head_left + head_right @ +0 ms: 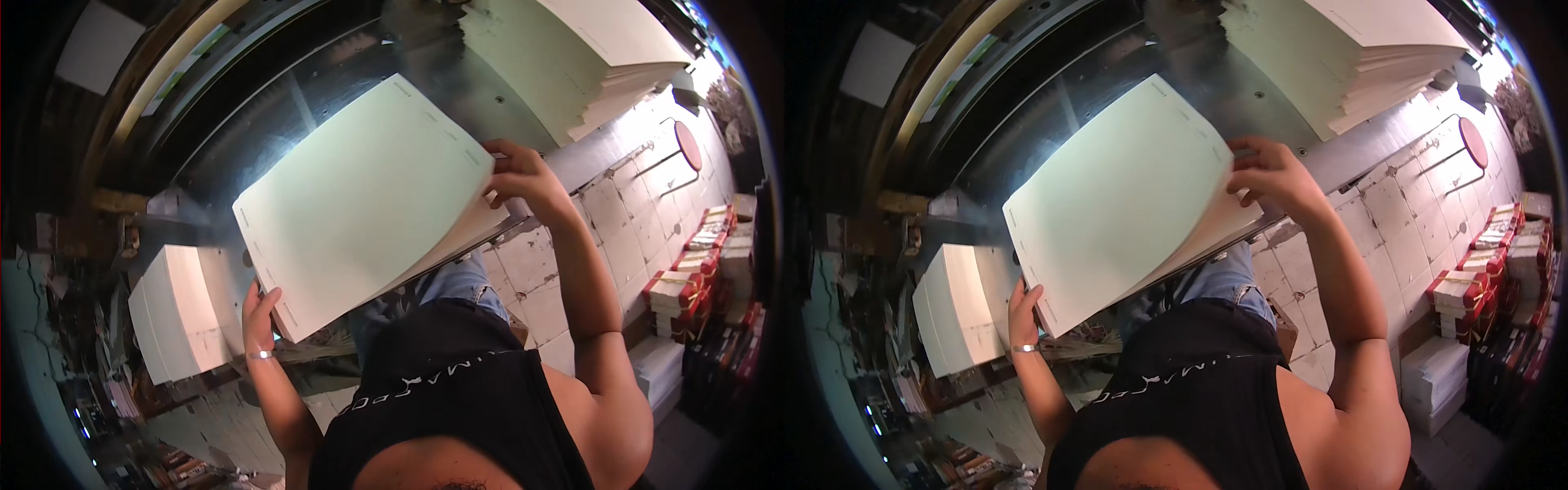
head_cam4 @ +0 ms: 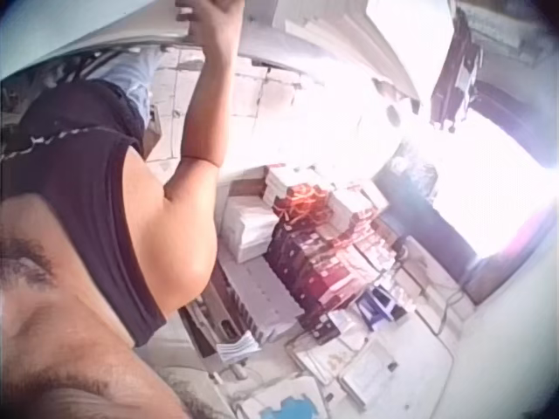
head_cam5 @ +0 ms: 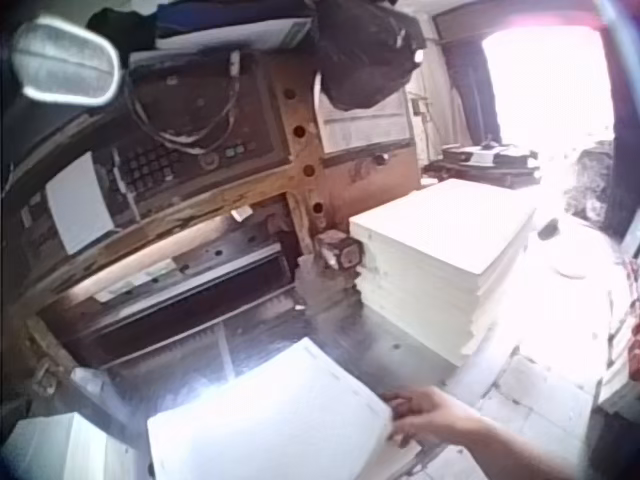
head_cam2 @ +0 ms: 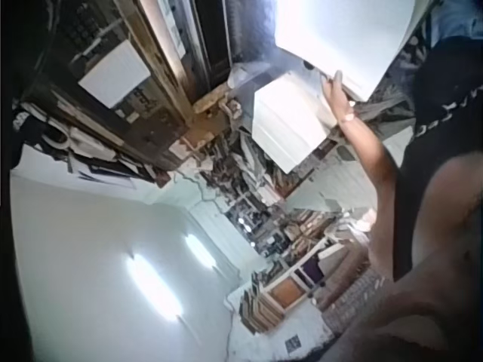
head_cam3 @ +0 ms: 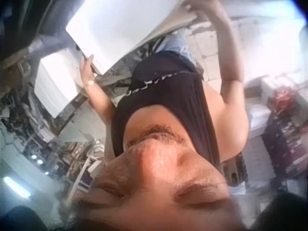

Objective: The person aligns stacks of paper by hand on the metal bed of a cutting machine. The person picks up several thick stacks one at a time from the floor and table, taps them against the machine surface to straighten the edges, and places them into the cutting area.

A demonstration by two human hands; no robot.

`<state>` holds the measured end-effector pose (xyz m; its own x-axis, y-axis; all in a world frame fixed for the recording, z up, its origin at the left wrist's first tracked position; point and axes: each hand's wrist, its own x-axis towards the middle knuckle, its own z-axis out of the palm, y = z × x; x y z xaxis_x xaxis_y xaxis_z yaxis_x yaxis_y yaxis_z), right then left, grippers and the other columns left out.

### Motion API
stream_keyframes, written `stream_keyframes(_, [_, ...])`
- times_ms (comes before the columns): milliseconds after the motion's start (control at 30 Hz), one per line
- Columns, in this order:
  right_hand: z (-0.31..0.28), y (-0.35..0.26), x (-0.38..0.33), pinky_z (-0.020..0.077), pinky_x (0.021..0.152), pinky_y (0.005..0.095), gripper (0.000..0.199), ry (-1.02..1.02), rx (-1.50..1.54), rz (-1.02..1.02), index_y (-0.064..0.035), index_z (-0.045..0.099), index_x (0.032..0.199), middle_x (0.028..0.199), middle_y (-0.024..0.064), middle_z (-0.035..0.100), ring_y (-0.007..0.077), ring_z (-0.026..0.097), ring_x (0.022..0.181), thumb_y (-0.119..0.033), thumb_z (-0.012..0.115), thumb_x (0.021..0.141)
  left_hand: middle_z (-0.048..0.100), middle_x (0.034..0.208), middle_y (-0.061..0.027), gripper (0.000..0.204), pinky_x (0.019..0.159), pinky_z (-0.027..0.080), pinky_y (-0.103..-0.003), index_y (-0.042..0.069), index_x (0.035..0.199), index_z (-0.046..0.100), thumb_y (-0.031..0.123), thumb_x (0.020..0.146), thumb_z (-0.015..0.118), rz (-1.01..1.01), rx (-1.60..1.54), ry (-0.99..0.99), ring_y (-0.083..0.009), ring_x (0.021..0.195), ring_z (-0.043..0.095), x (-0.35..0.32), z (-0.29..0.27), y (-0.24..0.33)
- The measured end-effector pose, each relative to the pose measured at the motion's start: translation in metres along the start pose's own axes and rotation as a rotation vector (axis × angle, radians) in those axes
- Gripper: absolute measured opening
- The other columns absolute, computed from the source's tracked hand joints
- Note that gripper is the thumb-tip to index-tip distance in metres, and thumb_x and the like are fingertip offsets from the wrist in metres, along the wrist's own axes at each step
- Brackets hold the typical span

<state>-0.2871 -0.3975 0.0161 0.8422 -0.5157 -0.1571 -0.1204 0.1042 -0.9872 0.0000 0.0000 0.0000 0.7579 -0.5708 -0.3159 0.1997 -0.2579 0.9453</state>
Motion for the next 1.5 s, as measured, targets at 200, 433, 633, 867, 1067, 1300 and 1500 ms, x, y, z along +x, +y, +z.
stream_keyframes(200, [0.002,0.004,0.009,0.0557,0.066,0.0329,0.040,0.093,0.359,0.151,0.0063,0.058,0.113,0.093,0.0151,0.065,0.0196,0.065,0.079,-0.024,0.052,0.088,0.061,0.119,-0.0102,0.052,0.094,0.044,-0.030,-0.001,0.136,0.045,0.007,0.086,0.060,-0.007,0.022,0.014,-0.0177,0.107,0.058,-0.004,-0.003,0.002])
stream_keyframes(433, [0.007,0.013,0.010,0.0443,0.064,0.0222,0.016,0.115,-0.184,0.084,0.0041,0.059,0.096,0.085,0.0052,0.065,0.0068,0.059,0.074,-0.006,0.063,0.084,0.061,0.119,-0.0100,0.052,0.095,0.044,-0.030,-0.001,0.136,0.045,0.007,0.086,0.059,-0.016,0.002,0.020,-0.0172,0.107,0.058,-0.004,-0.002,0.001])
stream_keyframes(633, [0.007,0.012,0.006,0.0442,0.068,0.0229,0.016,0.115,-0.151,0.024,0.0022,0.059,0.094,0.083,0.0044,0.064,0.0081,0.058,0.074,-0.003,0.064,0.081,0.059,0.122,-0.0101,0.052,0.096,0.042,-0.030,-0.002,0.136,0.043,0.006,0.087,0.057,-0.024,-0.002,0.021,-0.0174,0.110,0.056,-0.002,-0.007,-0.003])
stream_keyframes(867, [0.008,0.010,0.007,0.0439,0.070,0.0225,0.016,0.058,-0.068,-0.006,0.0004,0.057,0.090,0.081,0.0024,0.062,0.0085,0.057,0.077,0.000,0.065,0.077,0.057,0.125,-0.0110,0.054,0.099,0.040,-0.030,-0.003,0.138,0.041,0.006,0.087,0.056,-0.003,0.018,0.003,-0.0186,0.113,0.055,-0.003,-0.004,0.000])
stream_keyframes(1067, [0.004,0.012,0.006,0.0441,0.072,0.0229,0.017,0.045,-0.093,0.001,-0.0002,0.057,0.089,0.081,0.0019,0.062,0.0081,0.057,0.078,0.000,0.067,0.076,0.056,0.127,-0.0111,0.048,0.100,0.038,-0.030,-0.005,0.134,0.046,0.010,0.089,0.052,0.046,0.027,0.007,-0.0198,0.115,0.053,-0.005,-0.002,-0.001])
stream_keyframes(1300, [0.005,0.004,0.001,0.0461,0.069,0.0250,0.022,0.142,-0.468,0.054,0.0002,0.061,0.097,0.086,0.0018,0.063,0.0085,0.058,0.075,-0.005,0.069,0.078,0.054,0.131,-0.0131,0.056,0.103,0.037,-0.033,-0.003,0.140,0.040,0.005,0.086,0.054,-0.017,-0.004,0.033,-0.0217,0.119,0.051,-0.001,-0.007,-0.005])
stream_keyframes(1500, [0.007,-0.003,-0.032,0.0526,0.065,0.0290,0.038,0.306,-0.646,0.041,-0.0008,0.060,0.119,0.095,0.0066,0.064,0.0136,0.061,0.075,-0.015,0.068,0.085,0.057,0.125,-0.0138,0.048,0.099,0.039,-0.033,-0.005,0.134,0.045,0.009,0.088,0.051,0.012,0.014,0.048,-0.0223,0.114,0.054,-0.001,-0.005,-0.008])
